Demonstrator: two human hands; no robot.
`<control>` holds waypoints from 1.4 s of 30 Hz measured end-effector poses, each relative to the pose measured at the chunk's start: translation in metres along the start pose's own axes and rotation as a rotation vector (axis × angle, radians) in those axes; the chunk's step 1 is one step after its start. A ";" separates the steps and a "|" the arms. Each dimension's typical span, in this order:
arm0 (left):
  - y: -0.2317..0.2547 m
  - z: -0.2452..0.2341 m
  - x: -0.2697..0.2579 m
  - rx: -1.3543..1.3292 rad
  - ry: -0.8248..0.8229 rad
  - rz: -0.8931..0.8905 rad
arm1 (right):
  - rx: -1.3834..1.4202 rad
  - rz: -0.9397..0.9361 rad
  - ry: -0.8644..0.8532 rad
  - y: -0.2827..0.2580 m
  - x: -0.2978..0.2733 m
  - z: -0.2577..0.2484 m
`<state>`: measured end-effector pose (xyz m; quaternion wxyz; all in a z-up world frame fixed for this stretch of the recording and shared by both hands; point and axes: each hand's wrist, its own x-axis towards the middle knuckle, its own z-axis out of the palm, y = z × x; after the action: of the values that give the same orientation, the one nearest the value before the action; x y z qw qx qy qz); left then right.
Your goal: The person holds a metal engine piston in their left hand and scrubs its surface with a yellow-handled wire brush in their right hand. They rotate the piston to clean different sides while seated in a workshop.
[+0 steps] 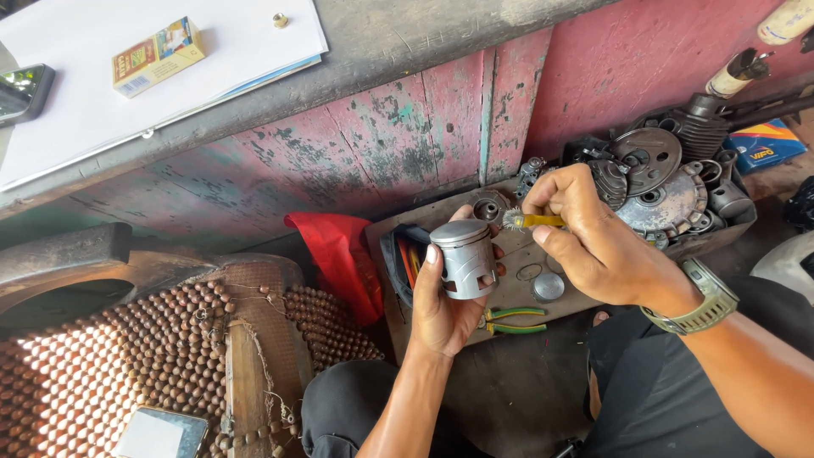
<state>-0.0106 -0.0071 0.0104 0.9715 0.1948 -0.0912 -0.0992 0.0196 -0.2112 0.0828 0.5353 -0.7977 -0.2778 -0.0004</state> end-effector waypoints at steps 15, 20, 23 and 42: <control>0.012 0.015 -0.004 -0.025 -0.013 -0.069 | -0.097 -0.178 0.069 -0.035 0.012 0.010; 0.014 0.011 -0.006 -0.025 -0.028 -0.078 | -0.080 -0.232 0.066 -0.043 0.012 0.008; 0.011 0.009 -0.007 -0.010 -0.032 -0.046 | -0.077 -0.239 0.065 -0.046 0.012 0.006; -0.002 -0.012 -0.001 0.028 0.018 0.132 | -0.031 -0.330 0.039 -0.049 0.019 0.011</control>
<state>-0.0091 -0.0044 -0.0012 0.9739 0.2030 -0.0967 -0.0318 0.0110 -0.1803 0.1256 0.5210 -0.7491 -0.3946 -0.1082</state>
